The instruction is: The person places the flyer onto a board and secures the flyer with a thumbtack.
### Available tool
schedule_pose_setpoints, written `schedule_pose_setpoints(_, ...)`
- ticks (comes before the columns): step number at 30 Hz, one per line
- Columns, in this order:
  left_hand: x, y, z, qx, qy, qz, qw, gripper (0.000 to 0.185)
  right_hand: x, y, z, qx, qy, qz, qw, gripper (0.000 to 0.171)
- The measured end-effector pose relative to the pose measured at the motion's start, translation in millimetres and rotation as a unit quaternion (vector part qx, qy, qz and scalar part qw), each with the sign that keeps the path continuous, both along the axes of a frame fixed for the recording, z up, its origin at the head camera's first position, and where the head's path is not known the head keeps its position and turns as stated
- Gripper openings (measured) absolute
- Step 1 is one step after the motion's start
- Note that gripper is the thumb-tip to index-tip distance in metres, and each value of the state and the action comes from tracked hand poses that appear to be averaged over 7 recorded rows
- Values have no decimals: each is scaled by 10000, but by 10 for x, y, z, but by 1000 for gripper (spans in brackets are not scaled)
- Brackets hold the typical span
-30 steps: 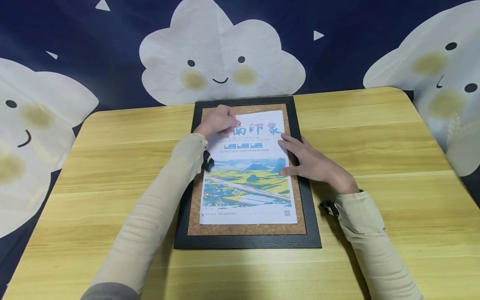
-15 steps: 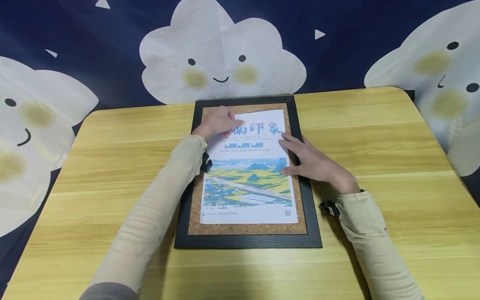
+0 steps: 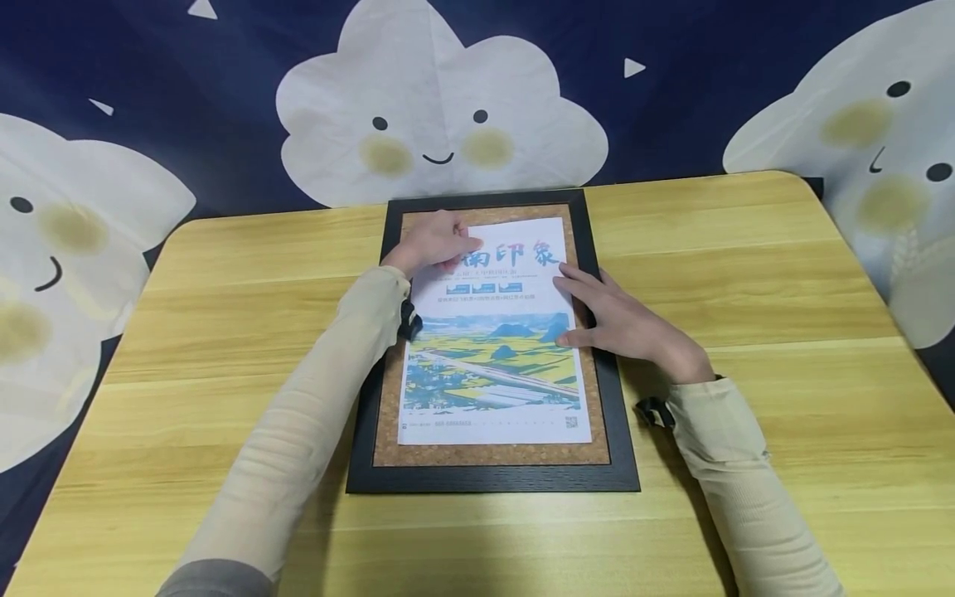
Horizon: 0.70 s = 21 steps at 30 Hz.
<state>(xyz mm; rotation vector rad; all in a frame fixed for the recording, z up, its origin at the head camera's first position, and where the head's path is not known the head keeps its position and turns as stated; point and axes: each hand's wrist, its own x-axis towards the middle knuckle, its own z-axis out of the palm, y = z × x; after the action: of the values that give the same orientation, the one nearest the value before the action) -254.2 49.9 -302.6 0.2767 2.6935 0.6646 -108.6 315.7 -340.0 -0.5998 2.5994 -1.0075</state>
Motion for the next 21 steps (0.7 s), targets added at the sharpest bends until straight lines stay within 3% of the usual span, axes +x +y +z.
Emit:
schedule_pose_setpoints(7, 19, -26, 34, 307, -187, 0, 9994, 27, -30, 0, 0, 64, 15, 58, 10000, 88)
schedule_pose_setpoints(11, 45, -11, 37, 193, -116, -44, 9997, 27, -34, 6, -9, 42, 33, 57, 10000, 88)
schedule_pose_setpoints(17, 172, 26, 39, -441, 506, -591, 9960, 26, -17, 27, -14, 76, 33, -10, 10000, 89)
schedule_pose_setpoints(21, 289, -18, 70, -534, 922, -721, 9917, 23, -14, 25, -5, 140, 54, -53, 9999, 87)
